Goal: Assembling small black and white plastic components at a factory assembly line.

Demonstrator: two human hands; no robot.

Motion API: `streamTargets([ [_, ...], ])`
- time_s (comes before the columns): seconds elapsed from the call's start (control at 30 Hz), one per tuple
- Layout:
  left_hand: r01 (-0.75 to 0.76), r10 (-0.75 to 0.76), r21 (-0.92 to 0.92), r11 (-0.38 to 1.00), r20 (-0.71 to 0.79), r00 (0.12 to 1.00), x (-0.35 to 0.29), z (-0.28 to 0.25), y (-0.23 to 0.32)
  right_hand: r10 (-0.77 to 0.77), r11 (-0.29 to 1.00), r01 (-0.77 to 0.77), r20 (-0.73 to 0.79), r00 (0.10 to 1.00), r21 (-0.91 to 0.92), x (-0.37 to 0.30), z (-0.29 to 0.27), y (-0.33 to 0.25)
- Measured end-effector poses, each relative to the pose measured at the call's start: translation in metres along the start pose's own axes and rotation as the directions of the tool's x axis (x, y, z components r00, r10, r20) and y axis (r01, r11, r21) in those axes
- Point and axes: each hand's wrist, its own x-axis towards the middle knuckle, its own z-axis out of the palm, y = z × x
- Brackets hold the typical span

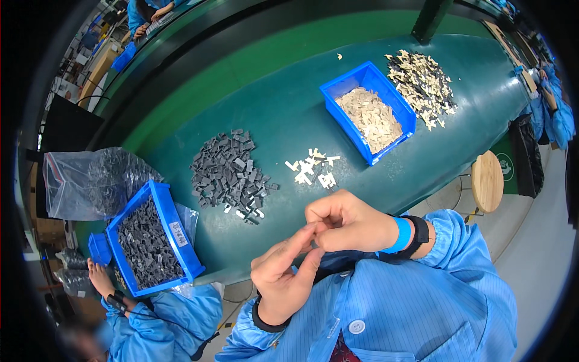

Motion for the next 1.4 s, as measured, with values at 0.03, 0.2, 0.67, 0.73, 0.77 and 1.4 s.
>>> streamTargets([
  [0.03, -0.045, 0.045, 0.033, 0.998, 0.01, 0.999, 0.0, 0.0, -0.002, 0.0, 1.0, 0.0, 0.0, 1.0, 0.0, 0.0, 0.001, -0.001],
  [0.2, 0.054, -0.075, -0.373, 0.926, -0.041, 0.996, 0.003, 0.001, -0.004, 0.005, 0.924, 0.016, -0.054, 0.999, 0.381, -0.001, 0.008, -0.008],
  [0.67, 0.425, -0.406, -0.905, 0.007, 0.386, 0.829, -0.008, -0.006, -0.006, -0.477, 0.761, 0.386, -0.046, 0.878, -0.521, -0.004, -0.001, 0.001],
  [0.73, 0.361, -0.358, -0.86, 0.362, 0.229, 0.905, -0.011, -0.015, -0.001, -0.425, 0.762, 0.356, -0.004, 0.905, -0.541, -0.006, -0.009, -0.004],
  [0.77, 0.246, -0.314, -0.816, 0.523, 0.085, 0.946, -0.013, -0.023, 0.001, -0.473, 0.66, 0.352, -0.003, 0.881, -0.663, -0.009, -0.015, -0.005],
  [1.4, 0.053, 0.259, 0.731, 0.681, -0.308, 0.915, -0.012, -0.095, -0.014, -0.443, 0.004, 0.089, 0.078, 0.893, -0.996, -0.01, -0.047, 0.029],
])
